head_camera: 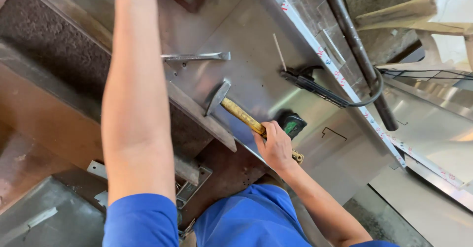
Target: The recorder uses a hammer, chisel, and welding torch to join and shape metal pieces on a workbench.
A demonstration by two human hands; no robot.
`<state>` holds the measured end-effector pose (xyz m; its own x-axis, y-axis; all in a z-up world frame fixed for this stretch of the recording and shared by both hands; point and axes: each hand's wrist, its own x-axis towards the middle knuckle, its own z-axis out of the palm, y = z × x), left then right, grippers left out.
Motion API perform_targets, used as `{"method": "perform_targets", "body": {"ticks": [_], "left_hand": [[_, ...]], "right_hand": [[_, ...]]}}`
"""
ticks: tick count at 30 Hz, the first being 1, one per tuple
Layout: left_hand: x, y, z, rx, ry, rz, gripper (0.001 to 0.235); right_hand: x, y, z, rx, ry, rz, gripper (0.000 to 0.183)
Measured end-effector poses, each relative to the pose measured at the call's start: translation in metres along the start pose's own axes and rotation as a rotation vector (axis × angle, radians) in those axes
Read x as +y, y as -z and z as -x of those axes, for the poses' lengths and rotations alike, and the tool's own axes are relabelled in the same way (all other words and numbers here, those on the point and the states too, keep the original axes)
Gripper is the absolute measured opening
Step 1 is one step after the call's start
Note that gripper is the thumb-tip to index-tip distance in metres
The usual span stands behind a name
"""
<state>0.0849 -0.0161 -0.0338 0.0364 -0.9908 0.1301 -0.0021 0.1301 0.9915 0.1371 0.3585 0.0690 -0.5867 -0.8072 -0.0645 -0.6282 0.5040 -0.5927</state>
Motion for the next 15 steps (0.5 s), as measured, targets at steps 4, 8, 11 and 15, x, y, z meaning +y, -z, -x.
{"method": "perform_targets", "body": {"ticks": [4, 8, 11, 15], "left_hand": [[0.022, 0.028, -0.001, -0.075, -0.047, -0.031, 0.022], [0.042, 0.047, 0.003, -0.131, -0.056, -0.066, 0.021], [0.063, 0.052, 0.012, -0.177, -0.078, -0.09, 0.021], [0.05, 0.035, 0.043, -0.642, -0.21, -0.483, 0.018]], "right_hand": [[-0.001, -0.027, 0.001, 0.005, -0.08, -0.004, 0.028], [-0.005, -0.037, -0.011, -0.053, -0.086, -0.018, 0.03], [-0.013, -0.032, -0.041, -0.006, -0.021, -0.004, 0.03], [-0.001, -0.052, -0.112, 0.109, -0.028, 0.086, 0.042]]}}
